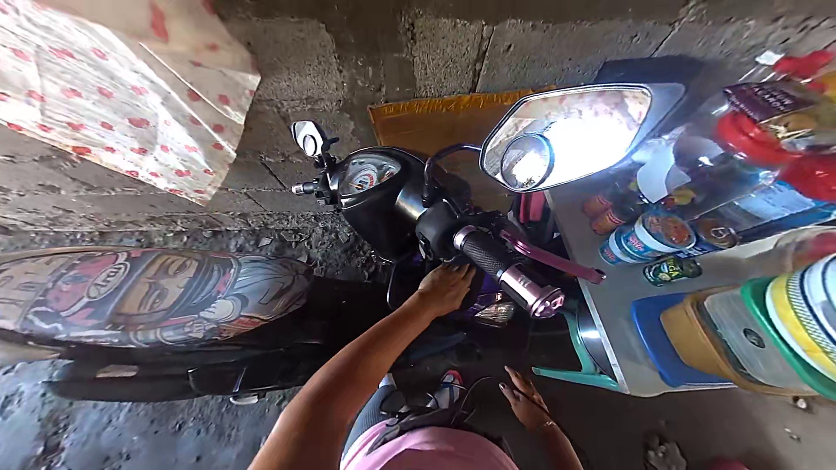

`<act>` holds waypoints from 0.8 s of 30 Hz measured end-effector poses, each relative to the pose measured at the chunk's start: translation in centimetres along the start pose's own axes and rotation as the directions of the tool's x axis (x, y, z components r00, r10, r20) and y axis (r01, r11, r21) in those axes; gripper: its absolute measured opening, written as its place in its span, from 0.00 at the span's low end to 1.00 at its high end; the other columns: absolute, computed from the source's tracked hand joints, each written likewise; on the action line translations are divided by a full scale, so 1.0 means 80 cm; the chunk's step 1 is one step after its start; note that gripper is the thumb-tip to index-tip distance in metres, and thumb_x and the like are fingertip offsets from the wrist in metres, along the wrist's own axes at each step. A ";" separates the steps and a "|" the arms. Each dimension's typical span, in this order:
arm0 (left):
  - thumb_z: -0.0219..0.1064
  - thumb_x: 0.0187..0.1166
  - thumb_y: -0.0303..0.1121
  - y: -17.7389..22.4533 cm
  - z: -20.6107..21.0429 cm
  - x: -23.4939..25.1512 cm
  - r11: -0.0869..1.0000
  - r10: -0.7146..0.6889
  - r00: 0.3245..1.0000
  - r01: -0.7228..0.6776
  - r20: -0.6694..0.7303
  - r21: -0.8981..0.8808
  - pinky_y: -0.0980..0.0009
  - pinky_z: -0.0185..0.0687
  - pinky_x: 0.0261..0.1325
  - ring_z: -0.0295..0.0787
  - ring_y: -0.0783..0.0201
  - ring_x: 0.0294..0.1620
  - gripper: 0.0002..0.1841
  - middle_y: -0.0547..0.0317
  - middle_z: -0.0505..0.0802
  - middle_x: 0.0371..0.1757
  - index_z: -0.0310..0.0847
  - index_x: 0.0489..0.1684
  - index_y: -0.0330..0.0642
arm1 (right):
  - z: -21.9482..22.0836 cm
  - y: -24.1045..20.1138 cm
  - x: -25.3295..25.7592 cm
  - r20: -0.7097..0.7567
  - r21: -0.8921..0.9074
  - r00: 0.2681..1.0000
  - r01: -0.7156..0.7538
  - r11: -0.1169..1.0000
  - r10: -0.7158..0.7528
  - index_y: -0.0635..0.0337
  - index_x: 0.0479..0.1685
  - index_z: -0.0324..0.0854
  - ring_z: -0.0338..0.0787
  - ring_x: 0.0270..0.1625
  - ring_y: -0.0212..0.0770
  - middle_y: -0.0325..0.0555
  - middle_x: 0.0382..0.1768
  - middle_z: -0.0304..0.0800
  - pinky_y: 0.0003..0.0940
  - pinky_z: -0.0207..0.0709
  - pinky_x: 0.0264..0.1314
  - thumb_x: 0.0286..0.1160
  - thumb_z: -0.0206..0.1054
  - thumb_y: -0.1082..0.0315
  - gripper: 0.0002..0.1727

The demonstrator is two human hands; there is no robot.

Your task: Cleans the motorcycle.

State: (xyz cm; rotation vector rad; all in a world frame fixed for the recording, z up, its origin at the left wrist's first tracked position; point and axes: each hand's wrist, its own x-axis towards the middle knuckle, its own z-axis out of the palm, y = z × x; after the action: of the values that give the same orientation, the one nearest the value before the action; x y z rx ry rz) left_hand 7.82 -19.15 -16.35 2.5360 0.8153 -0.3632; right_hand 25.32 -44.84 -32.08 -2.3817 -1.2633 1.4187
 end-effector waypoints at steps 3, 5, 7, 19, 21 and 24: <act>0.49 0.91 0.29 -0.017 0.009 -0.051 0.999 -0.043 0.993 0.043 -0.109 -0.004 0.43 0.53 0.89 0.63 0.38 0.89 0.25 0.34 0.71 0.86 0.64 0.86 0.31 | 0.006 0.020 -0.010 0.005 -0.004 1.000 -0.027 1.000 0.027 0.68 0.88 0.62 0.64 0.90 0.62 0.66 0.87 0.64 0.52 0.57 0.92 0.90 0.61 0.61 0.32; 0.51 0.87 0.23 -0.033 0.015 -0.076 0.999 -0.032 0.983 0.036 -0.181 0.017 0.42 0.57 0.87 0.68 0.35 0.86 0.24 0.32 0.75 0.83 0.69 0.83 0.31 | 0.010 0.040 -0.010 -0.018 -0.014 0.999 -0.043 0.999 0.042 0.68 0.87 0.64 0.65 0.89 0.63 0.68 0.86 0.65 0.53 0.56 0.92 0.89 0.61 0.60 0.32; 0.51 0.84 0.18 -0.036 0.007 -0.077 0.999 -0.014 0.988 0.019 -0.154 0.029 0.42 0.59 0.86 0.68 0.33 0.84 0.25 0.31 0.76 0.82 0.70 0.82 0.30 | 0.010 0.049 -0.010 -0.045 0.002 0.996 -0.077 0.997 0.077 0.68 0.88 0.63 0.64 0.90 0.64 0.69 0.86 0.64 0.53 0.56 0.92 0.89 0.61 0.60 0.32; 0.58 0.83 0.22 0.002 0.010 -0.023 0.992 -0.125 0.973 0.129 -0.194 0.009 0.41 0.68 0.80 0.76 0.36 0.79 0.22 0.34 0.82 0.76 0.76 0.77 0.33 | 0.037 0.060 -0.012 0.036 0.031 0.994 -0.100 0.995 0.098 0.67 0.88 0.63 0.62 0.91 0.61 0.67 0.87 0.64 0.50 0.54 0.93 0.89 0.62 0.60 0.33; 0.56 0.82 0.18 -0.025 0.027 -0.064 0.991 -0.090 0.957 0.113 -0.277 0.069 0.38 0.69 0.78 0.77 0.34 0.77 0.23 0.34 0.83 0.75 0.78 0.75 0.35 | 0.038 0.074 -0.017 0.042 0.047 0.990 -0.133 0.990 0.131 0.67 0.88 0.62 0.62 0.91 0.62 0.68 0.87 0.63 0.51 0.54 0.93 0.89 0.61 0.59 0.33; 0.56 0.81 0.19 -0.034 0.030 -0.081 0.982 0.011 0.959 0.043 -0.282 0.182 0.36 0.69 0.77 0.78 0.33 0.77 0.24 0.35 0.83 0.76 0.78 0.77 0.35 | 0.040 0.093 -0.013 0.051 0.066 0.980 -0.197 0.978 0.194 0.66 0.90 0.59 0.62 0.90 0.64 0.70 0.88 0.61 0.54 0.55 0.92 0.90 0.60 0.59 0.34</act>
State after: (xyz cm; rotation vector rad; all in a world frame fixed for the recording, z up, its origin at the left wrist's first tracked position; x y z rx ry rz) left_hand 0.77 -21.50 -16.94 2.8007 0.9449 -0.0848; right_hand 27.13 -51.44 -36.59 -2.4974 -0.9912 1.5491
